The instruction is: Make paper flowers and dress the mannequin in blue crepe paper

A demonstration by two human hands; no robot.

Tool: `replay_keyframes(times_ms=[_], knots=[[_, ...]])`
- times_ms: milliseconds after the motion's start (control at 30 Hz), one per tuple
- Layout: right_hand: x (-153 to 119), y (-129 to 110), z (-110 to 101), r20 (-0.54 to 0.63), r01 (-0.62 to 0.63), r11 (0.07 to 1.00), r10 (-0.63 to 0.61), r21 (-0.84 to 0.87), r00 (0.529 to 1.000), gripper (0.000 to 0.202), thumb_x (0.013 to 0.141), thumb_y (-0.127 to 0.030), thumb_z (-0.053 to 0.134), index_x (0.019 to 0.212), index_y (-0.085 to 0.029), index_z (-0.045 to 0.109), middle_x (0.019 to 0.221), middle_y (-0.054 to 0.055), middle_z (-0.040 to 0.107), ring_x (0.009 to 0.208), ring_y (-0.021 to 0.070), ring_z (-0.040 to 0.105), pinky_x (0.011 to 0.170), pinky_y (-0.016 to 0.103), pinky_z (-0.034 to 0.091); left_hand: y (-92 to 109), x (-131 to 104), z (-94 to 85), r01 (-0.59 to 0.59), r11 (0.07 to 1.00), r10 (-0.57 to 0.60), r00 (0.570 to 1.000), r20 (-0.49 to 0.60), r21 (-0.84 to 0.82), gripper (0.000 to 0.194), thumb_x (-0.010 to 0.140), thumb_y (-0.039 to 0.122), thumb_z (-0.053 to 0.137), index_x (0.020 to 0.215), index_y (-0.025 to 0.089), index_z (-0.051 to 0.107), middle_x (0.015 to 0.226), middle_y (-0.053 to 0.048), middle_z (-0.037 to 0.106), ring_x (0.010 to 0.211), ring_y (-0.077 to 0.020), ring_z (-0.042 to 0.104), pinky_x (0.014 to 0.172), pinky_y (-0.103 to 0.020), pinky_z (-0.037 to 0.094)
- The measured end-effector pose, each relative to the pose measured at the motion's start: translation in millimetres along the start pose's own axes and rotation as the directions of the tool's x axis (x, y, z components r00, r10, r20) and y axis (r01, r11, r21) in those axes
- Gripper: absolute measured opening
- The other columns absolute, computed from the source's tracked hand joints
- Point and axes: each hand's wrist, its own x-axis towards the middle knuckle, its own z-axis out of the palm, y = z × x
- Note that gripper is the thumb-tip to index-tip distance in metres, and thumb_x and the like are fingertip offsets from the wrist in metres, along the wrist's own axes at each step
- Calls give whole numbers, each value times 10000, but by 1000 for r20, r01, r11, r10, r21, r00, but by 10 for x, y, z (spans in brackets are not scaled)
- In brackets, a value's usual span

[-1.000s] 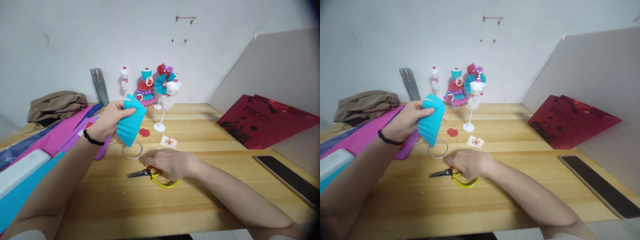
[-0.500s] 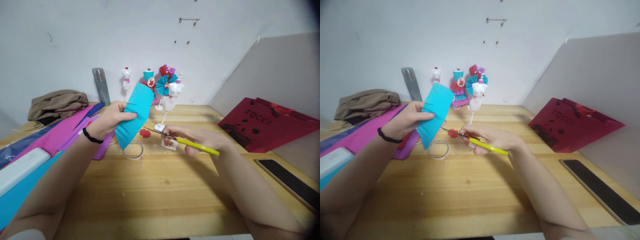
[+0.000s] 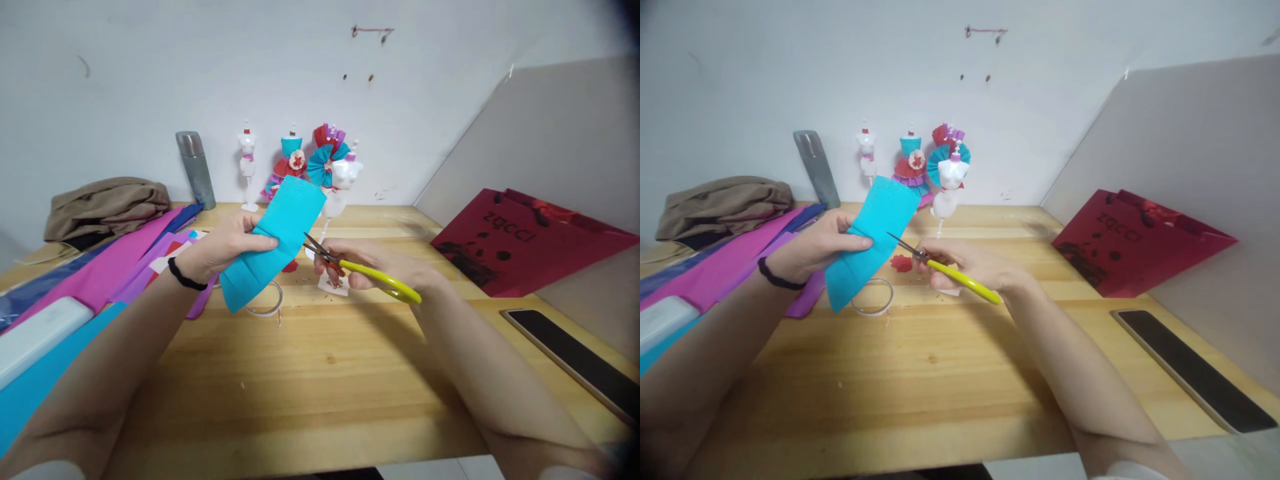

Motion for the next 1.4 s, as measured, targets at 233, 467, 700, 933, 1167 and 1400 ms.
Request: replay_keyframes(times_ms=[233, 467, 700, 933, 1167, 1400], knots=[[30, 134, -6, 4, 53, 998, -53, 33, 999, 546, 773, -698, 669, 953, -192, 569, 858, 11, 528, 732, 134, 456, 606, 257, 382, -25, -5, -16, 22, 1000, -21, 997, 69, -6, 132, 782, 246, 766, 879, 161, 789, 842, -59, 802, 714, -181, 749, 612, -223, 573], [33, 167, 4, -20, 17, 1000, -17, 22, 1000, 551, 785, -698, 659, 984, -191, 574, 794, -3, 525, 677, 120, 454, 570, 243, 378, -5, -3, -7, 37, 999, -40, 997, 73, 39, 134, 768, 245, 766, 866, 157, 788, 840, -54, 801, 711, -186, 743, 604, -225, 568], [42, 148, 20, -56, -2, 1000, 2, -9, 998, 462, 812, -609, 681, 912, -178, 545, 752, -21, 480, 647, 110, 439, 562, 251, 351, 4, -14, -5, 42, 998, -44, 996, 72, 38, 129, 766, 256, 769, 856, 165, 787, 817, -38, 796, 698, -177, 740, 589, -213, 558], [52, 179, 12, -57, -17, 1000, 17, -3, 998, 433, 797, -565, 716, 866, -183, 525, 709, -37, 462, 606, 100, 415, 532, 246, 324, 31, -2, 20, 24, 998, -25, 999, 30, 49, 117, 721, 225, 779, 810, 150, 769, 767, -25, 778, 641, -156, 705, 580, -216, 538], [41, 190, 2, -57, -30, 1000, 30, 5, 998, 389, 811, -523, 713, 863, -182, 533, 638, -55, 442, 585, 104, 411, 523, 241, 330, 46, 4, 40, 30, 1000, -30, 999, 28, 5, 99, 712, 199, 782, 788, 139, 765, 752, -32, 773, 618, -145, 689, 599, -229, 552], [50, 187, 18, -55, -61, 994, 66, 88, 996, 413, 786, -529, 742, 835, -192, 508, 599, -62, 457, 536, 95, 407, 491, 238, 341, -4, 6, 1, 42, 999, -42, 999, -4, -10, 97, 717, 208, 784, 767, 131, 751, 747, -38, 766, 610, -140, 684, 571, -211, 543]])
